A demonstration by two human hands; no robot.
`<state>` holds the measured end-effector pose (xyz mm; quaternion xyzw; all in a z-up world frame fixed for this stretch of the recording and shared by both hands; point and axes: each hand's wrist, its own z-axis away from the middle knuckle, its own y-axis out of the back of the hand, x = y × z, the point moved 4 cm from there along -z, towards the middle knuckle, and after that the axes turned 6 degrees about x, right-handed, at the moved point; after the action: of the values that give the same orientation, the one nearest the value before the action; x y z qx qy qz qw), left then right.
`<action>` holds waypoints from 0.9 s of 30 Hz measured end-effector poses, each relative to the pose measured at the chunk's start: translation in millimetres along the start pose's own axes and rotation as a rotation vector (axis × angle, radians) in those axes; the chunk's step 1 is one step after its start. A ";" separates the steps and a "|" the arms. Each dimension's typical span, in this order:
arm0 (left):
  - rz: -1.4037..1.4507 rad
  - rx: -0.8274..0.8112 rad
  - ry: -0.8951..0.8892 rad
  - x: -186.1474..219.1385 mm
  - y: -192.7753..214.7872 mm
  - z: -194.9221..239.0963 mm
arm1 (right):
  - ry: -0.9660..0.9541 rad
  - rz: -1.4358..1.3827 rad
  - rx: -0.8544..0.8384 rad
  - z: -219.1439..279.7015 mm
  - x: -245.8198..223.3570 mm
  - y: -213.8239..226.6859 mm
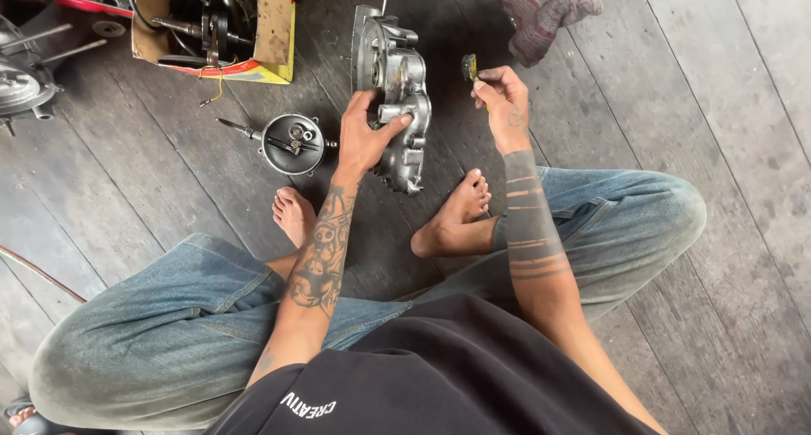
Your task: Cleaning a motorcycle engine casing by scrubbing it with a small brush to remove residue.
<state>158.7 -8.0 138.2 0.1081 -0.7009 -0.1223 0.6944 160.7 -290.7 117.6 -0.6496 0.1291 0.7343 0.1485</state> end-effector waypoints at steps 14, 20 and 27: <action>0.084 0.032 0.050 4.0 -0.5 14.3 | 0.790 1.066 -0.262 26.5 -96.1 -41.4; 0.078 0.031 0.009 4.8 -0.4 18.7 | 0.812 1.189 -0.252 -2.2 -88.3 -16.5; 0.079 0.036 0.004 0.1 1.2 20.4 | 0.850 1.158 -0.378 9.2 -82.6 -29.0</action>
<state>138.3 -6.5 138.5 0.0930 -0.7053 -0.0818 0.6980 172.7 -264.6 200.8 -0.7203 0.3685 0.3901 -0.4395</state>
